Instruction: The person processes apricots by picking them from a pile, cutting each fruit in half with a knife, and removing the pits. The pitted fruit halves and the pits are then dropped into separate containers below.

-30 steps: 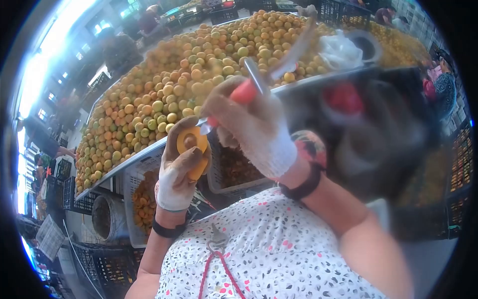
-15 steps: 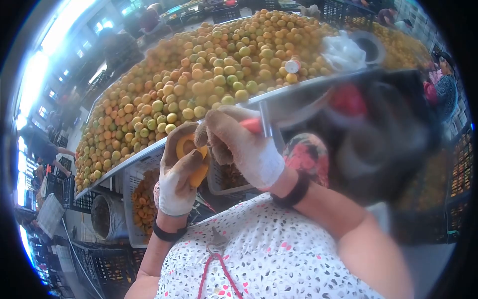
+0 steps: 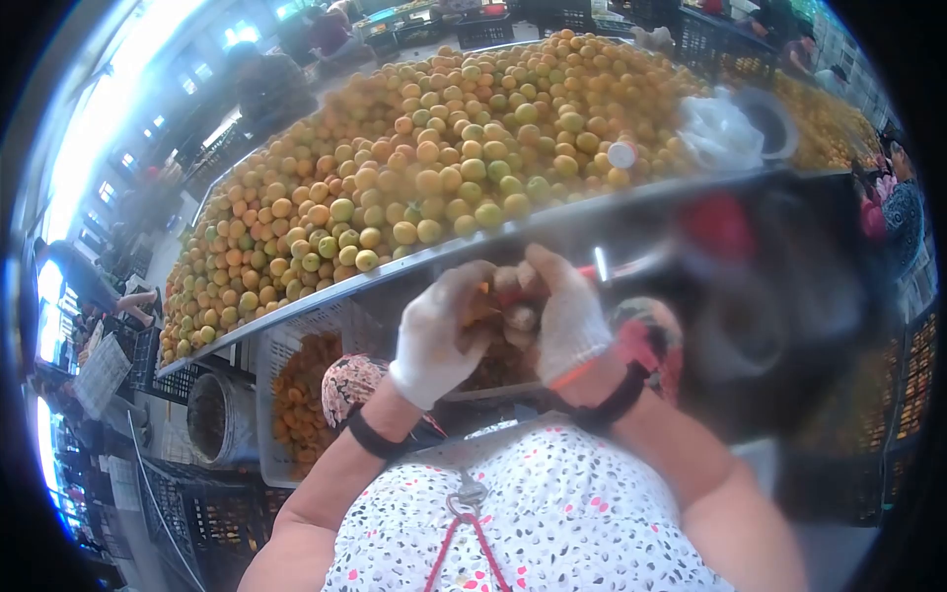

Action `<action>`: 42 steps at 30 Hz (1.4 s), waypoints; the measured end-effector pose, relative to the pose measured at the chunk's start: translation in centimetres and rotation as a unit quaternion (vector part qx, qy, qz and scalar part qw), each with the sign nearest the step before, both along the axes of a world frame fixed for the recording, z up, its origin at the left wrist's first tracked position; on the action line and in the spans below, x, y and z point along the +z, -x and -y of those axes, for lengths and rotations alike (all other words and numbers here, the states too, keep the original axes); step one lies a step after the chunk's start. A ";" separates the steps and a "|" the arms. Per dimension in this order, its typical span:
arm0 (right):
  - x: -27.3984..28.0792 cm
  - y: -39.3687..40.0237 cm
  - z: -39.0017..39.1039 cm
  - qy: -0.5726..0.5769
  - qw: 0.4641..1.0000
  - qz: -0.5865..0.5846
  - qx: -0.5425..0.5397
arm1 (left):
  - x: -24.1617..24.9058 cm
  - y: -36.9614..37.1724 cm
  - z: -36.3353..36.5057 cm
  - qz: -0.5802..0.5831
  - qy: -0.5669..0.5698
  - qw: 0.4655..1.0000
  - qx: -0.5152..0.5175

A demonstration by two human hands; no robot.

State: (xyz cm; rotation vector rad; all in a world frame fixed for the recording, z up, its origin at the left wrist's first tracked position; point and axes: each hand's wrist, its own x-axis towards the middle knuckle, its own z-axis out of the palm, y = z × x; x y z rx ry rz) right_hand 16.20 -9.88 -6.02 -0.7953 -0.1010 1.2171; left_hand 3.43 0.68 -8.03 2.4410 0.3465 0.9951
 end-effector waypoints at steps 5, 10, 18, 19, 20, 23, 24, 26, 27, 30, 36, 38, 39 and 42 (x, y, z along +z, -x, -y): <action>-2.2 -1.1 -2.0 0.104 0.989 -0.006 -0.108 | -3.7 -3.0 -2.3 -0.130 -0.006 0.991 0.038; -2.6 -2.7 -3.3 0.060 0.984 0.079 -0.145 | -8.0 -4.0 -5.5 -0.185 0.386 0.903 0.013; -3.3 -2.9 -3.3 0.091 0.974 0.140 -0.154 | -5.4 5.0 -10.6 -0.105 0.269 0.948 0.135; -3.3 -2.9 -3.1 0.086 0.973 0.161 -0.139 | -5.9 8.1 -12.2 -0.061 0.354 0.917 0.176; -3.4 -3.0 -2.9 0.082 0.972 0.182 -0.123 | -5.6 10.9 -13.0 -0.063 0.358 0.907 0.211; -4.8 -3.8 -2.7 0.065 0.961 0.261 -0.062 | -7.4 21.2 -16.9 -0.034 0.311 0.911 0.270; -6.0 -4.3 -3.2 0.097 0.934 0.342 -0.037 | -7.5 24.0 -17.5 -0.042 0.295 0.893 0.337; -8.2 -4.6 -3.5 0.130 0.929 0.345 -0.039 | -10.8 32.9 -22.2 -0.212 0.155 0.845 0.466; -8.6 -5.0 -4.0 0.161 0.922 0.351 -0.036 | -10.1 34.4 -23.1 -0.361 0.052 0.774 0.519; -7.5 -5.1 -4.2 0.158 0.927 0.339 -0.014 | -5.4 29.6 -21.5 -0.167 0.035 0.863 0.476; -9.5 -5.8 -5.5 0.170 0.943 0.286 0.018 | -2.8 8.5 -22.9 -0.046 0.087 0.959 0.265; -9.9 -5.7 -5.4 0.164 0.935 0.314 0.021 | -2.2 0.9 -22.0 -0.125 0.057 0.970 0.198; -10.3 -5.8 -5.4 0.167 0.935 0.313 0.019 | -2.0 -2.6 -21.2 -0.163 -0.023 0.968 0.189; -10.7 -6.7 -5.6 0.202 0.934 0.292 0.035 | -4.9 -10.0 -23.3 -0.164 -0.109 0.969 0.147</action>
